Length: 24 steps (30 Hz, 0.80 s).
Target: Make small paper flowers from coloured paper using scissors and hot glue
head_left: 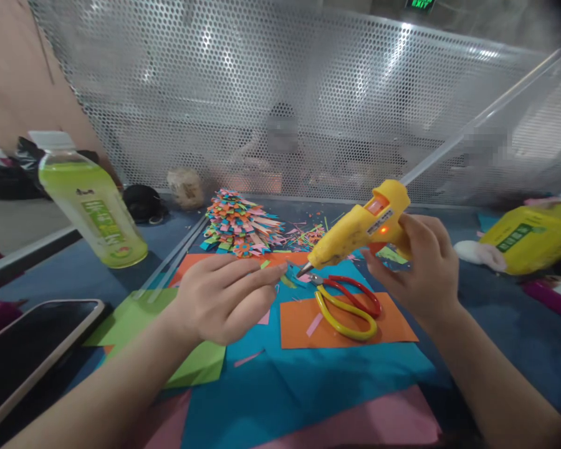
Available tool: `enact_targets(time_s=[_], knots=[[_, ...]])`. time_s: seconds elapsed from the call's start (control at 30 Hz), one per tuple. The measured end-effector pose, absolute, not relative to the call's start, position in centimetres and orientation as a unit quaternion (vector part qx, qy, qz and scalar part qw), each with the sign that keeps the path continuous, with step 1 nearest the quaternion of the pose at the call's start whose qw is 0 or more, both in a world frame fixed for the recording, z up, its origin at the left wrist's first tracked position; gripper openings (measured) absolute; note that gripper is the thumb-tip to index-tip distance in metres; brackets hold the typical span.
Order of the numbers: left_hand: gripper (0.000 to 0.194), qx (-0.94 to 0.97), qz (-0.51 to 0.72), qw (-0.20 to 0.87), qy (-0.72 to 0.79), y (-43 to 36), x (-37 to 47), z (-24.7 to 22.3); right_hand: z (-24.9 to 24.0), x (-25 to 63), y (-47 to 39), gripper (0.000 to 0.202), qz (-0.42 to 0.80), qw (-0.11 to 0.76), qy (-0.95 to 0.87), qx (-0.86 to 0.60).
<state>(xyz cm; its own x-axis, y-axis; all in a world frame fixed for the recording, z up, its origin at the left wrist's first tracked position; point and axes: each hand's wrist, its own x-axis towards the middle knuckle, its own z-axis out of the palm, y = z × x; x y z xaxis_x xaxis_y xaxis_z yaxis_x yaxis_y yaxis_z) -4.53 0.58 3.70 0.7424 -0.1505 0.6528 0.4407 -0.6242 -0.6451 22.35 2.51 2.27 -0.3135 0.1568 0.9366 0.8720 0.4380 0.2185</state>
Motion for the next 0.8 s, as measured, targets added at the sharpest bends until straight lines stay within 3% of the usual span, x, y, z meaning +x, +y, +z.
enact_targets(time_s=[0.17, 0.8], knots=[[0.015, -0.843, -0.358, 0.391, -0.087, 0.5, -4.4, 3.5, 2.2, 22.4, 2.4, 0.052, -0.394, 0.450, -0.722, -0.349], [0.002, -0.844, -0.371, 0.371, -0.111, 0.7, -4.6, 2.7, 2.7, 22.3, 1.9, 0.043, -0.416, 0.415, -0.735, -0.338]])
